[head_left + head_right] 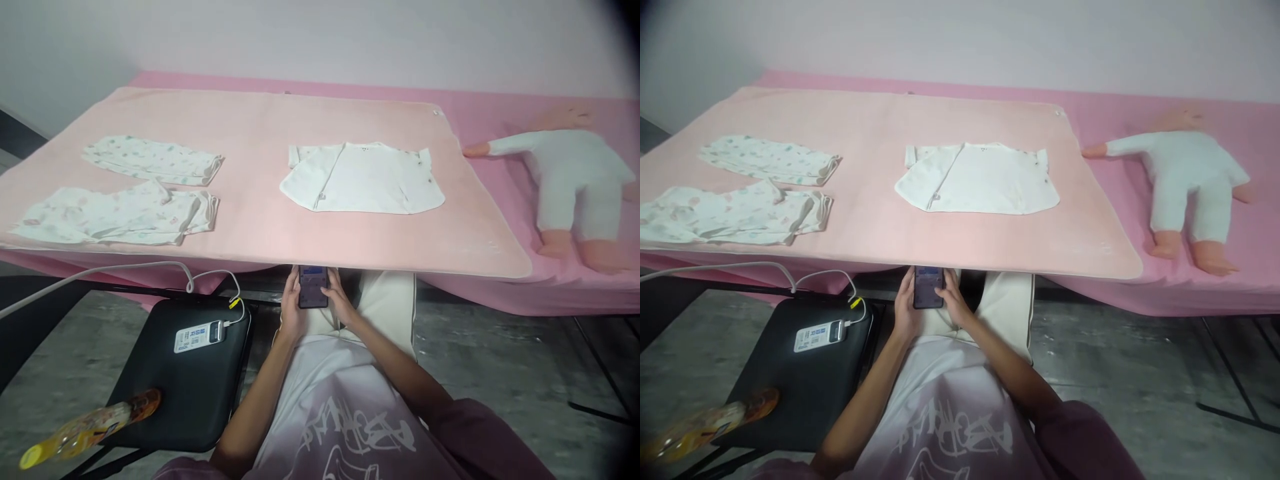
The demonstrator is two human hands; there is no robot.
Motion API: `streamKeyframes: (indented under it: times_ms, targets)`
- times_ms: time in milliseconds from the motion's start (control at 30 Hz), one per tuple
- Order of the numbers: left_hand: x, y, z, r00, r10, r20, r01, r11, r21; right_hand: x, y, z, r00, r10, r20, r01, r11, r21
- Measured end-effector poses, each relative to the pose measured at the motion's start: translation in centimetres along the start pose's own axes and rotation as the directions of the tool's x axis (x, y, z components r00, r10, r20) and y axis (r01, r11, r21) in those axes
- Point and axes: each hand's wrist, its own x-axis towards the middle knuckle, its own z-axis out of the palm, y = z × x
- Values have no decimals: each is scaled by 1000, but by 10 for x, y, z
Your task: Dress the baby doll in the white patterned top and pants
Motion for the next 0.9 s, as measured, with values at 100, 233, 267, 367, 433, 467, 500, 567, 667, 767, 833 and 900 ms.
streamKeyframes:
  times_ms: [100,233,267,367,433,467,500,567,667,767,833,900]
  targets:
    - [0,-3,0,1000,3,-25,-2,1000,21,0,-2,-16,999,4,50,-2,1000,-22]
    - [1,-7,1,998,-3,-56,7,998,69,-1,-1,-24,995,-37,87,45,995,-86]
    - [1,-9,0,999,1,-53,3,997,72,-1,1,-24,994,-47,94,57,993,-108]
    - [-1,-11,-4,1000,7,-9,-7,998,58,-1,7,-21,994,-73,86,88,980,-177]
    - [-2,-12,-10,999,1,42,-4,998,66,-1,10,-20,994,-85,65,96,973,-208]
    - [-3,-12,-13,998,-4,67,-1,996,84,-1,11,-20,995,-84,62,95,974,-207]
    - [-3,-12,-17,996,-11,89,1,994,107,-1,11,-20,995,-78,68,89,977,-193]
    - [-4,-13,-22,993,-19,115,1,987,158,-2,10,-22,995,-53,88,64,989,-134]
    - [-3,-15,-26,992,-19,122,-5,981,193,-2,8,-25,996,-3,89,9,998,-62]
    - [-4,-17,-22,995,5,99,-24,982,190,-3,7,-25,997,22,74,-19,999,-49]
    - [-5,-17,-16,997,23,70,-35,982,187,-4,7,-24,997,22,71,-19,999,-45]
    - [-6,-15,-11,999,23,43,-30,986,165,-4,8,-24,997,15,74,-13,999,-35]
